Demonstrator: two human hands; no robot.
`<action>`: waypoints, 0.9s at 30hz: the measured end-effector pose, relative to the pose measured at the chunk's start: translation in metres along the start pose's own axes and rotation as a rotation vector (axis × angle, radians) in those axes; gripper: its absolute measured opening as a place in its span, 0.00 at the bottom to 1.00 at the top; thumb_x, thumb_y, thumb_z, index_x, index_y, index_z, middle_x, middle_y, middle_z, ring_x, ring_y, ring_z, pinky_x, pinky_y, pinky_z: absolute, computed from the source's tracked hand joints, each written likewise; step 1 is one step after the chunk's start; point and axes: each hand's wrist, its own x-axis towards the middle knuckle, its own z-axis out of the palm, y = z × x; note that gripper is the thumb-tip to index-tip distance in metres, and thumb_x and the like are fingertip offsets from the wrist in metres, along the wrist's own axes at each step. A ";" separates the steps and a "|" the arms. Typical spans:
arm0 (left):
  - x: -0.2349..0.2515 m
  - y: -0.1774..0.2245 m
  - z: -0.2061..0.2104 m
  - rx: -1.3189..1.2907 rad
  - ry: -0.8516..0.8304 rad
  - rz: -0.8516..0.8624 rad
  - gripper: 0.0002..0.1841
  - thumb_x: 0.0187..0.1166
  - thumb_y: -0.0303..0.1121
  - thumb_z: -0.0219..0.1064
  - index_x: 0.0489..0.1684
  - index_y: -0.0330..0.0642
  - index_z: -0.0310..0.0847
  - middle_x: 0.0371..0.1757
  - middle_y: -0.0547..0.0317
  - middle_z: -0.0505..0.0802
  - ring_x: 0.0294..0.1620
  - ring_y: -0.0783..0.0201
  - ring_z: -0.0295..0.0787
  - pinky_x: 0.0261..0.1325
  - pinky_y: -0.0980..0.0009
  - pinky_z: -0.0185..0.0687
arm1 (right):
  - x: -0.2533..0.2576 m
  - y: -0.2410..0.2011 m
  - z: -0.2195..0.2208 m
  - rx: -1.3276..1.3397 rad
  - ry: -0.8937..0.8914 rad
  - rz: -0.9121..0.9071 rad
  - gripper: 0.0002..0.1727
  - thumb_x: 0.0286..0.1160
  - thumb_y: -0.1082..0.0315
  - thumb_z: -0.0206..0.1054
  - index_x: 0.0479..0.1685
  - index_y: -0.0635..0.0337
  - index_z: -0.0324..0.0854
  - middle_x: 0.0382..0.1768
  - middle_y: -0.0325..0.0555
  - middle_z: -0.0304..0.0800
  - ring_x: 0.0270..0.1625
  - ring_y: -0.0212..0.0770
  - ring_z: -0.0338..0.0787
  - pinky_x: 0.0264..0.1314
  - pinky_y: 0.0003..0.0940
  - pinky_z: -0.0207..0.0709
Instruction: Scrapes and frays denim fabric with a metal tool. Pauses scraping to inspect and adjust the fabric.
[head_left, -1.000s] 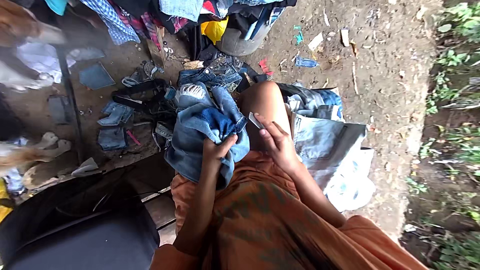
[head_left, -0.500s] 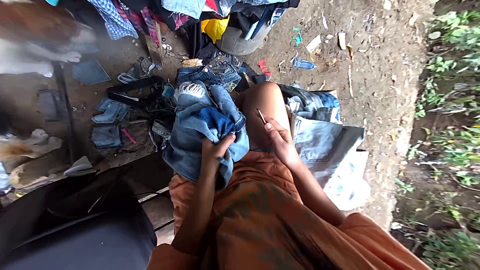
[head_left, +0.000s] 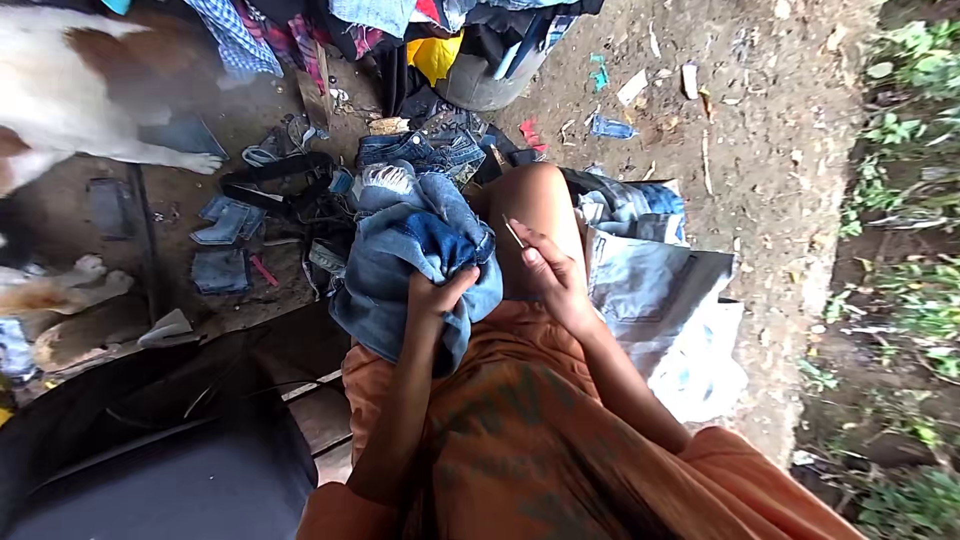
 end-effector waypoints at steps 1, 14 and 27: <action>0.001 -0.003 0.001 0.046 -0.005 0.015 0.17 0.58 0.21 0.81 0.45 0.38 0.85 0.34 0.66 0.93 0.38 0.78 0.90 0.47 0.74 0.88 | 0.000 -0.003 -0.002 0.030 -0.017 -0.008 0.23 0.92 0.62 0.50 0.78 0.61 0.77 0.75 0.44 0.83 0.67 0.26 0.84 0.69 0.28 0.77; -0.007 0.019 -0.010 -0.168 -0.060 -0.014 0.12 0.66 0.14 0.66 0.32 0.47 0.84 0.27 0.75 0.92 0.31 0.82 0.88 0.41 0.81 0.86 | -0.025 0.001 0.006 -0.189 -0.103 -0.177 0.28 0.86 0.50 0.61 0.76 0.59 0.75 0.45 0.52 0.92 0.39 0.41 0.91 0.43 0.41 0.86; -0.022 0.032 -0.013 -0.111 -0.079 0.174 0.18 0.60 0.17 0.74 0.44 0.49 0.84 0.35 0.77 0.94 0.40 0.82 0.91 0.49 0.77 0.89 | -0.012 0.002 0.002 -0.134 -0.125 -0.197 0.37 0.77 0.37 0.63 0.72 0.58 0.79 0.40 0.47 0.91 0.38 0.37 0.89 0.40 0.41 0.85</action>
